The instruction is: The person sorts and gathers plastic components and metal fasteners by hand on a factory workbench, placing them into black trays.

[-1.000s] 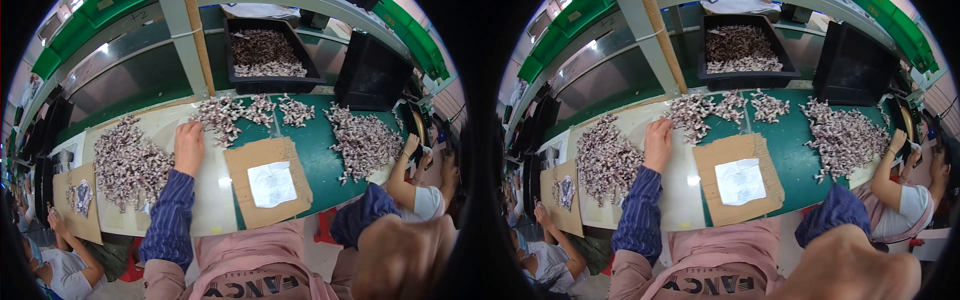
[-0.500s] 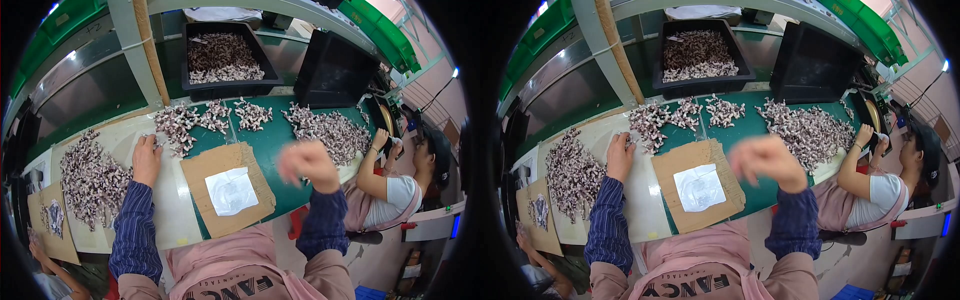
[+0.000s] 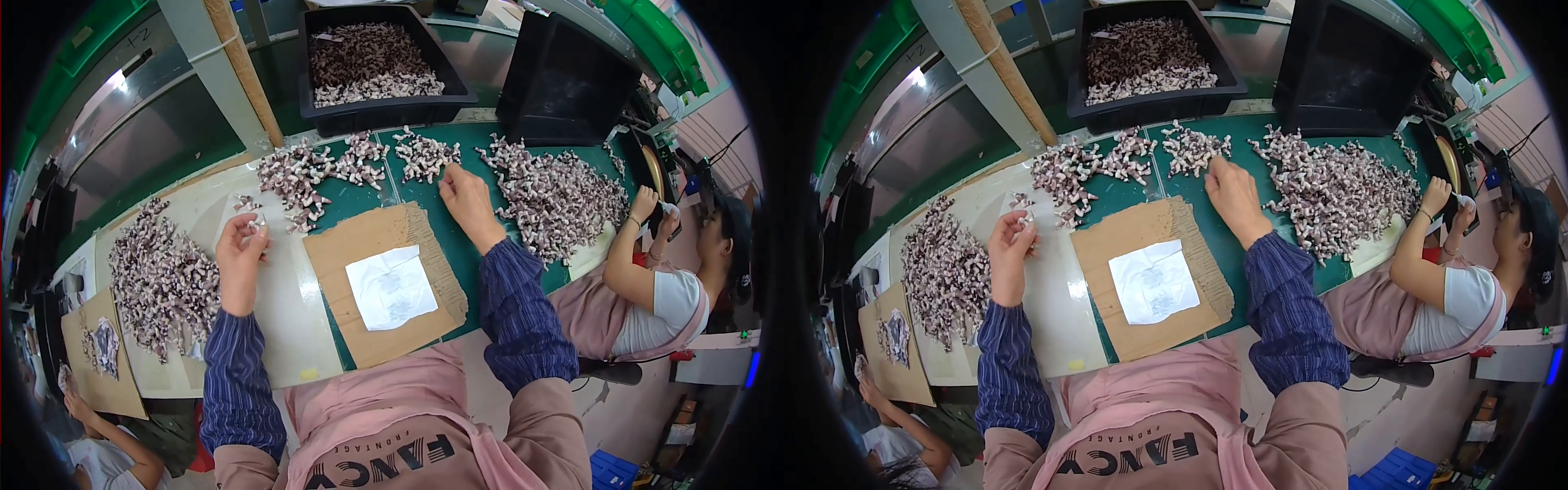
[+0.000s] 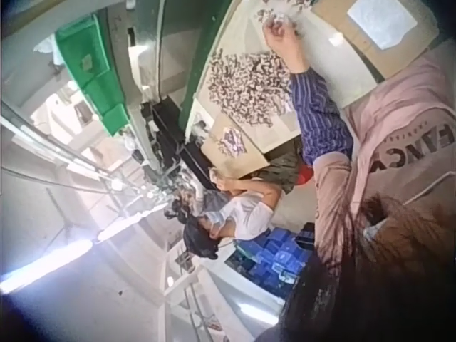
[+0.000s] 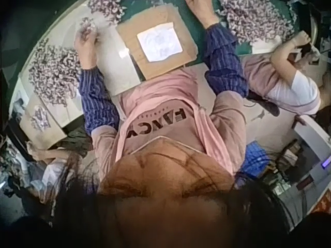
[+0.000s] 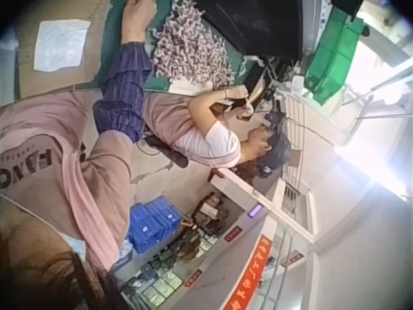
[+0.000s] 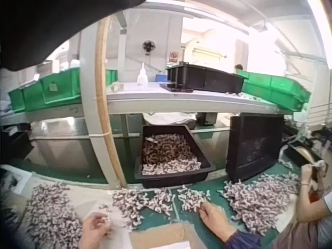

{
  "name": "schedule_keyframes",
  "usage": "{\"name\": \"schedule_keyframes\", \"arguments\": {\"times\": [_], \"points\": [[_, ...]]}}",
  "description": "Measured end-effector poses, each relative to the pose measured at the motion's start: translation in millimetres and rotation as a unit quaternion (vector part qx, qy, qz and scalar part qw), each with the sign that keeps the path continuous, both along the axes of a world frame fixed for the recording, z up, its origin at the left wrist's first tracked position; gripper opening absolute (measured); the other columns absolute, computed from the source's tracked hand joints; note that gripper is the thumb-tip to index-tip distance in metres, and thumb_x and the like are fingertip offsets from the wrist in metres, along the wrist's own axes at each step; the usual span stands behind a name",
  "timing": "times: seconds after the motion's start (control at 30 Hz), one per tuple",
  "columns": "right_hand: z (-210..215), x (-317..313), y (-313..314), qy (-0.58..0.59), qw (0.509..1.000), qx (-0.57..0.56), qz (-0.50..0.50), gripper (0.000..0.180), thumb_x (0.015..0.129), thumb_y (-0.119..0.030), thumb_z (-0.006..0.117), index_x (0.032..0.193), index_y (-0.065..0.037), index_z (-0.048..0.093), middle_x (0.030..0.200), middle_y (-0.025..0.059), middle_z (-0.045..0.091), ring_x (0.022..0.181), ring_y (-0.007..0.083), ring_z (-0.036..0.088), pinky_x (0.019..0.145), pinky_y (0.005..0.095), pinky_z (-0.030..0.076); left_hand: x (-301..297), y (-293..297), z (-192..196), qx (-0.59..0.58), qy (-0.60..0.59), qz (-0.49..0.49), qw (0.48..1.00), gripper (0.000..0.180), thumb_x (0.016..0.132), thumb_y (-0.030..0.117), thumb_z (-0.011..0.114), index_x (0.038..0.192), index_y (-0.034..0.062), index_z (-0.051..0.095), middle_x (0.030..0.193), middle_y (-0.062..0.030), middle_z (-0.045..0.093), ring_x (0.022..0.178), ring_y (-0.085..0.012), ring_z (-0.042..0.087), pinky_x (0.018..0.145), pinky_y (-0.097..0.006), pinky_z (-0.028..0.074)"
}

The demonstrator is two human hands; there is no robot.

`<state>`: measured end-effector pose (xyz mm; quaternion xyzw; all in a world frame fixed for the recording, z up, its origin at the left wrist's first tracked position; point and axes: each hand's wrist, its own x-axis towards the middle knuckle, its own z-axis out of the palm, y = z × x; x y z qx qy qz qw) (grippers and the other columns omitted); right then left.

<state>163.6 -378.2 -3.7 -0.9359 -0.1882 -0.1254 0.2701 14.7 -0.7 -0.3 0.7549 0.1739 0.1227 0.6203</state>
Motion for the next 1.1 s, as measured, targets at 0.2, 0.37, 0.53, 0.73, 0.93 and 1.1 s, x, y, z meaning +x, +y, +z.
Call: {"name": "schedule_keyframes", "arguments": {"times": [0.2, 0.37, 0.53, 0.73, 0.93, 1.1], "points": [[13, -35, -23, 0.226, 0.94, 0.253, -0.04, 0.012, 0.093, -0.006, 0.065, 0.1, 0.001, 0.058, 0.078, 0.0078, 0.065, 0.063, 0.0148, 0.064, 0.054, 0.0296, 0.05, -70, -49, 33, -0.176, 0.085, -0.067, 0.978, 0.03, 0.097, 0.008, 0.064, 0.124, 0.0044, 0.051, 0.1, -0.0085, 0.07, 0.073, -0.0105, 0.064, 0.059, -0.023, 0.049], [7, -79, -28, 0.313, 0.869, 0.382, -0.016, 0.012, 0.094, -0.001, 0.063, 0.103, 0.004, 0.059, 0.082, 0.0034, 0.063, 0.066, 0.0085, 0.06, 0.054, 0.0213, 0.046, -88, -79, 12, -0.162, 0.143, -0.074, 0.974, 0.034, 0.097, 0.005, 0.063, 0.127, 0.004, 0.047, 0.102, -0.0118, 0.071, 0.073, -0.0116, 0.068, 0.061, -0.021, 0.052], [9, -109, -28, 0.302, 0.847, 0.436, -0.027, 0.009, 0.095, -0.002, 0.065, 0.102, 0.003, 0.064, 0.084, 0.0012, 0.064, 0.068, 0.0066, 0.059, 0.058, 0.021, 0.047, -79, -90, 9, -0.129, 0.102, -0.065, 0.984, 0.036, 0.097, 0.007, 0.063, 0.129, 0.0016, 0.047, 0.101, -0.0115, 0.071, 0.073, -0.012, 0.068, 0.06, -0.022, 0.051], [32, -167, -8, 0.316, 0.867, 0.385, 0.01, 0.011, 0.095, -0.003, 0.066, 0.105, 0.003, 0.068, 0.083, 0.0007, 0.066, 0.074, 0.0063, 0.063, 0.064, 0.0205, 0.049, -96, -85, 18, -0.246, 0.065, -0.095, 0.963, 0.038, 0.1, 0.011, 0.062, 0.135, 0.004, 0.047, 0.104, -0.0121, 0.07, 0.076, -0.0113, 0.066, 0.06, -0.02, 0.051], [24, -185, 3, 0.241, 0.922, 0.302, 0.033, 0.012, 0.09, 0.0, 0.071, 0.101, 0.005, 0.07, 0.09, 0.0084, 0.068, 0.076, 0.0124, 0.065, 0.066, 0.0252, 0.051, -113, -101, 27, -0.425, 0.078, -0.081, 0.898, 0.034, 0.104, 0.013, 0.056, 0.137, 0.0058, 0.049, 0.11, -0.0133, 0.069, 0.085, -0.0146, 0.068, 0.069, -0.023, 0.056], [41, -197, 13, 0.141, 0.969, 0.195, 0.064, 0.013, 0.086, 0.002, 0.072, 0.099, 0.003, 0.07, 0.09, 0.0119, 0.068, 0.077, 0.0205, 0.066, 0.067, 0.0291, 0.052, -118, -102, 18, -0.453, 0.076, -0.076, 0.885, 0.026, 0.107, 0.015, 0.052, 0.131, 0.0056, 0.052, 0.11, -0.014, 0.07, 0.089, -0.0156, 0.07, 0.073, -0.024, 0.057]]}}
